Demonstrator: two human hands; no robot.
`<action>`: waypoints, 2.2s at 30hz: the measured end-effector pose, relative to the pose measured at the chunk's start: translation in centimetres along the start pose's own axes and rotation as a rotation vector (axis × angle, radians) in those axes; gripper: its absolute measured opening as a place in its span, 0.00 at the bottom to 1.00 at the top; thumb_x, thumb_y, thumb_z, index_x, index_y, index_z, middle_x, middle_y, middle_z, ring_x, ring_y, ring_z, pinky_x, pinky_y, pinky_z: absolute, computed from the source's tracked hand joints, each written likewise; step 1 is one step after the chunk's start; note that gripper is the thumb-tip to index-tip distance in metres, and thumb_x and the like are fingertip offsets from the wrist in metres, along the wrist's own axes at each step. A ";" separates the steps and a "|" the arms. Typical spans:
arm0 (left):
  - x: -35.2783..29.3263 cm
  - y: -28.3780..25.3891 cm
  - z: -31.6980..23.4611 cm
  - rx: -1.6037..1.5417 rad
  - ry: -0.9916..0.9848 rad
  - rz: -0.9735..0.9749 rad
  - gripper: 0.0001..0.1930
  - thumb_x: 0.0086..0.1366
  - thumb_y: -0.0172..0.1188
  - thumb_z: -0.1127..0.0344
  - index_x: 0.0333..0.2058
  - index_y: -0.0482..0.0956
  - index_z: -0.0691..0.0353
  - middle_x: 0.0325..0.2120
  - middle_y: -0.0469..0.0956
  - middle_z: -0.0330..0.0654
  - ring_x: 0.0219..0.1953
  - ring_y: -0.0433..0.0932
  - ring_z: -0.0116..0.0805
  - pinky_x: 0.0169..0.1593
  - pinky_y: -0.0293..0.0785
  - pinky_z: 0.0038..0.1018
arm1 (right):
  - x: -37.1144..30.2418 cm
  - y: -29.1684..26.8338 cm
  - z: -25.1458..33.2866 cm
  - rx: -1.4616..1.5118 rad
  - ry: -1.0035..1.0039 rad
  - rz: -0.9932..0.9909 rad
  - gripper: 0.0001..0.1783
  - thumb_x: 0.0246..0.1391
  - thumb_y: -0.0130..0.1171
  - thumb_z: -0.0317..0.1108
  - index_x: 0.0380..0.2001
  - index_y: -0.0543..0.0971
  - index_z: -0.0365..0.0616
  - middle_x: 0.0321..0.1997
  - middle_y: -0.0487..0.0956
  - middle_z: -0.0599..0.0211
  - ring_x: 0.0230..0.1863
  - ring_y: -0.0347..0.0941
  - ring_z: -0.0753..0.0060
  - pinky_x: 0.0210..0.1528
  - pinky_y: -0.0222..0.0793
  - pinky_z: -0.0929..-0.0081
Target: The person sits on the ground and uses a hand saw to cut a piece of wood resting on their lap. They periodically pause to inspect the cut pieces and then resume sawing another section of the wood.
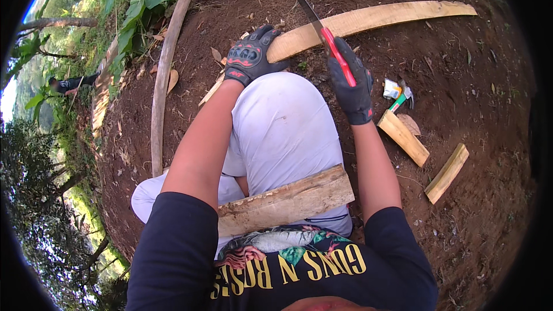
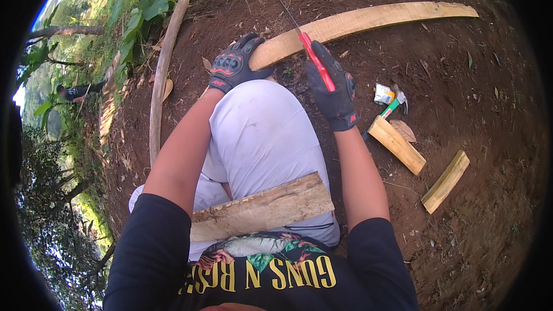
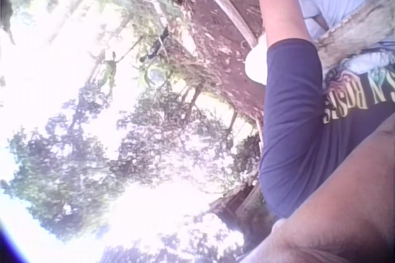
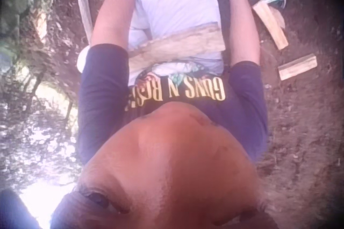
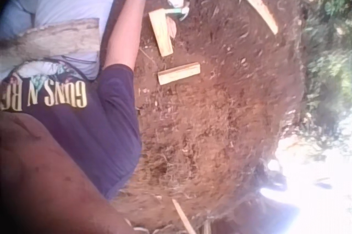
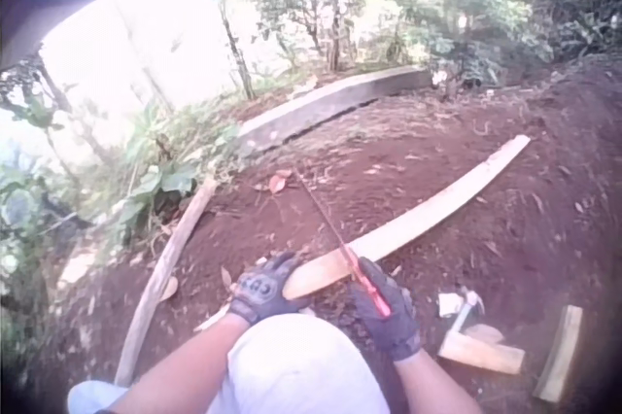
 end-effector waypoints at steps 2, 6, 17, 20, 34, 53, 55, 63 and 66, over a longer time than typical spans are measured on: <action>-0.3 0.1 0.4 -0.006 -0.009 0.001 0.50 0.56 0.75 0.30 0.73 0.73 0.48 0.76 0.68 0.46 0.70 0.77 0.54 0.69 0.76 0.52 | -3.3 -2.5 1.3 -0.008 0.081 0.045 0.29 0.66 0.69 0.29 0.70 0.80 0.46 0.65 0.85 0.47 0.65 0.84 0.47 0.64 0.81 0.56; 0.0 -0.6 -1.0 0.012 -0.034 0.052 0.46 0.58 0.75 0.35 0.72 0.74 0.47 0.75 0.70 0.46 0.73 0.74 0.53 0.72 0.74 0.51 | -12.2 -9.1 3.8 -0.212 0.183 0.134 0.29 0.64 0.69 0.30 0.69 0.81 0.46 0.63 0.86 0.46 0.61 0.85 0.42 0.60 0.82 0.51; 0.1 -0.5 -0.9 0.014 0.008 0.012 0.46 0.58 0.74 0.35 0.72 0.74 0.48 0.75 0.69 0.47 0.73 0.74 0.51 0.72 0.74 0.50 | -1.3 -0.5 1.4 -0.018 0.012 -0.015 0.28 0.66 0.70 0.29 0.69 0.81 0.45 0.65 0.85 0.49 0.66 0.83 0.50 0.66 0.79 0.59; 0.1 -0.5 -0.8 0.008 0.025 0.003 0.46 0.58 0.75 0.35 0.72 0.75 0.49 0.75 0.69 0.48 0.73 0.74 0.51 0.72 0.74 0.50 | 2.9 1.9 1.4 0.059 0.028 -0.017 0.28 0.66 0.69 0.27 0.69 0.81 0.46 0.65 0.86 0.51 0.65 0.85 0.52 0.65 0.80 0.60; -0.1 -0.9 -1.0 0.034 -0.019 0.043 0.48 0.58 0.74 0.34 0.72 0.74 0.50 0.75 0.68 0.49 0.74 0.73 0.52 0.73 0.73 0.51 | -14.9 -9.9 3.7 -0.144 0.322 0.182 0.29 0.64 0.70 0.29 0.69 0.81 0.45 0.64 0.86 0.48 0.64 0.85 0.47 0.67 0.78 0.54; 0.1 -0.6 -0.9 0.011 0.002 0.002 0.45 0.57 0.75 0.37 0.71 0.75 0.50 0.74 0.70 0.49 0.73 0.74 0.52 0.72 0.74 0.50 | -7.9 -2.8 0.8 -0.057 0.148 0.040 0.28 0.65 0.69 0.30 0.68 0.81 0.43 0.65 0.85 0.47 0.65 0.84 0.46 0.64 0.80 0.55; -0.1 -0.8 -1.1 0.004 -0.007 0.012 0.45 0.58 0.75 0.37 0.71 0.75 0.50 0.74 0.70 0.49 0.73 0.74 0.52 0.72 0.74 0.50 | -11.7 -5.5 1.6 -0.141 0.190 0.093 0.29 0.65 0.70 0.30 0.68 0.81 0.42 0.65 0.85 0.47 0.65 0.84 0.45 0.65 0.80 0.55; -0.3 -0.7 -1.0 0.029 -0.008 0.023 0.47 0.58 0.75 0.35 0.72 0.74 0.50 0.75 0.69 0.49 0.73 0.74 0.51 0.72 0.74 0.50 | -9.5 -6.1 3.5 -0.120 0.266 0.111 0.29 0.66 0.68 0.30 0.70 0.80 0.43 0.66 0.85 0.47 0.66 0.83 0.44 0.66 0.78 0.53; -0.3 -0.8 -0.6 0.041 -0.017 0.021 0.48 0.57 0.75 0.34 0.72 0.74 0.51 0.75 0.69 0.49 0.72 0.74 0.52 0.72 0.74 0.50 | -3.8 -3.1 3.1 -0.061 0.156 0.051 0.28 0.69 0.67 0.30 0.70 0.79 0.43 0.65 0.85 0.48 0.66 0.84 0.48 0.65 0.79 0.56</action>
Point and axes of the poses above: each hand's wrist, its own x-axis towards the middle knuckle, its own y-axis out of the palm, z = x × y, the point moved 1 cm from there along x, towards the middle knuckle
